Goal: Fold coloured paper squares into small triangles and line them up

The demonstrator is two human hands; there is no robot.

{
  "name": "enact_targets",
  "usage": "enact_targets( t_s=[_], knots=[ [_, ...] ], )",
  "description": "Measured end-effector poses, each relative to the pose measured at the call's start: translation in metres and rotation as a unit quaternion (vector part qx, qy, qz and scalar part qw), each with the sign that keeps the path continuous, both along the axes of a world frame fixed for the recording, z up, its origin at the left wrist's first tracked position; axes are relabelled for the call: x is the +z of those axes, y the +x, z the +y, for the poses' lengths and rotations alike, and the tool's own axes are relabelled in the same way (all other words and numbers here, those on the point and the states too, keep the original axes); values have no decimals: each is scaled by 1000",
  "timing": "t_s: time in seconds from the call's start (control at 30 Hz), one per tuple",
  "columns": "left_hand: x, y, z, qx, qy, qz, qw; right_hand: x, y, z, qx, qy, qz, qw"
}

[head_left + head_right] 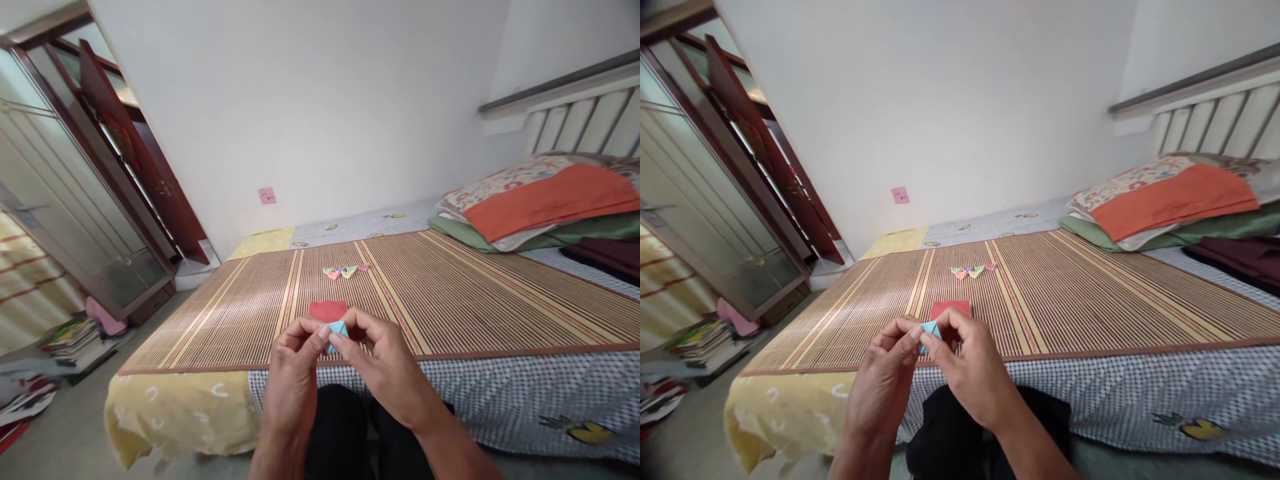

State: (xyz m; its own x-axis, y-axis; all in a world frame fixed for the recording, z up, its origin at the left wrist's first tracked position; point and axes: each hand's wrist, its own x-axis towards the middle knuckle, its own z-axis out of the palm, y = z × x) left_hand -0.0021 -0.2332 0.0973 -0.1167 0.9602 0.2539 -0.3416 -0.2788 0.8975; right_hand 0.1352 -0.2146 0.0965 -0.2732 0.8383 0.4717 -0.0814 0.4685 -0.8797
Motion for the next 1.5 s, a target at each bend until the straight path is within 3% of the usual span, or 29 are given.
enact_targets(
  t_s=[0.13,0.27,0.37,0.5,0.63,0.7,0.83,0.9,1.03,1.2,1.5],
  knots=[
    [-1,1,0,-20,-16,-31,999,-1,2,-2,-7,13,-15,1000],
    [0,-3,0,-30,-15,13,999,-4,6,0,25,-5,-11,1000],
    [-1,-1,0,-9,-7,4,1000,-5,4,0,41,-20,-19,999],
    [-2,1,-1,12,-9,-23,1000,-2,2,-2,11,-17,-19,1000],
    [-1,-4,0,-40,-31,46,998,4,8,-3,48,-26,-70,996],
    [-1,-5,0,-34,-26,68,997,6,10,-2,60,-34,-102,992],
    [-5,0,2,39,-5,1,999,2,11,0,16,-24,-76,997],
    [-7,3,1,38,-15,-21,999,-1,12,0,-9,-5,-59,998],
    [-8,4,-1,-1,-24,14,1000,0,17,0,-22,21,-58,998],
    [-9,5,-2,26,-20,-1,999,1,20,1,-8,16,-32,999],
    [-3,8,-8,42,31,118,992,6,21,-5,-78,102,-61,990]
  ],
)
